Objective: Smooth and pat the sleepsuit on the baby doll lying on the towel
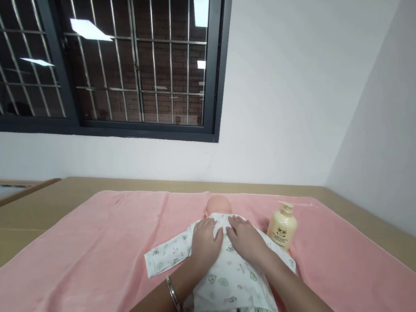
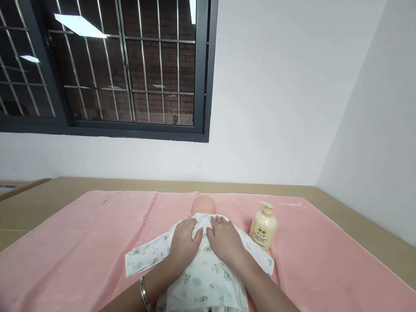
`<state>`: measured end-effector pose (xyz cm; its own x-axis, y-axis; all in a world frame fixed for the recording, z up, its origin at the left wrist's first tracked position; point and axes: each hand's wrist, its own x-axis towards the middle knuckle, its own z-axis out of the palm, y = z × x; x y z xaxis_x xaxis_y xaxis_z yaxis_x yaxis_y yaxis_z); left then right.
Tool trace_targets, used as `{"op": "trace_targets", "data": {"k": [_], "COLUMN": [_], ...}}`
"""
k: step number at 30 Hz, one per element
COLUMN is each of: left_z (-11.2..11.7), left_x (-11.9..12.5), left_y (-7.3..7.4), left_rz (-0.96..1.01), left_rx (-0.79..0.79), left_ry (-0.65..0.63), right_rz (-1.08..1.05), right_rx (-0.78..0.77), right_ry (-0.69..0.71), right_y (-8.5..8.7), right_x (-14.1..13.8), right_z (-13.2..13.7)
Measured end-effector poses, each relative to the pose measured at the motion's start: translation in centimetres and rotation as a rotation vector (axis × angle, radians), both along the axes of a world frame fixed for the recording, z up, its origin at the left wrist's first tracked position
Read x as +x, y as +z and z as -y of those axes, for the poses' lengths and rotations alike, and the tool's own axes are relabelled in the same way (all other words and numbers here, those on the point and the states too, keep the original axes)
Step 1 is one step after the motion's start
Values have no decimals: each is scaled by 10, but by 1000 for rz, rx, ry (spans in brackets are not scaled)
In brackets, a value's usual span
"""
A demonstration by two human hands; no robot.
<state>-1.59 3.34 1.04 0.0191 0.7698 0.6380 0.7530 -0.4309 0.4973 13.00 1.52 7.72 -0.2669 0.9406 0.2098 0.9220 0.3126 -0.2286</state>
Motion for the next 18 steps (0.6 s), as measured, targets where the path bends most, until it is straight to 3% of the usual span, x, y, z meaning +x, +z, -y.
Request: {"op": "trace_targets", "data": {"k": [4, 8, 18], "left_z": [-1, -2, -6], "left_x": [1, -1, -5], "left_y": [1, 7, 7], "left_rz": [18, -106, -179], "left_rx": [-35, -126, -150], "left_ry": [13, -10, -68], "right_rz": [-58, -47, 13], "right_rx": [-6, 0, -10], "right_ry": [88, 52, -85], "right_y": [-14, -21, -7], "right_x": [7, 7, -17], "right_z": [-17, -20, 14]}}
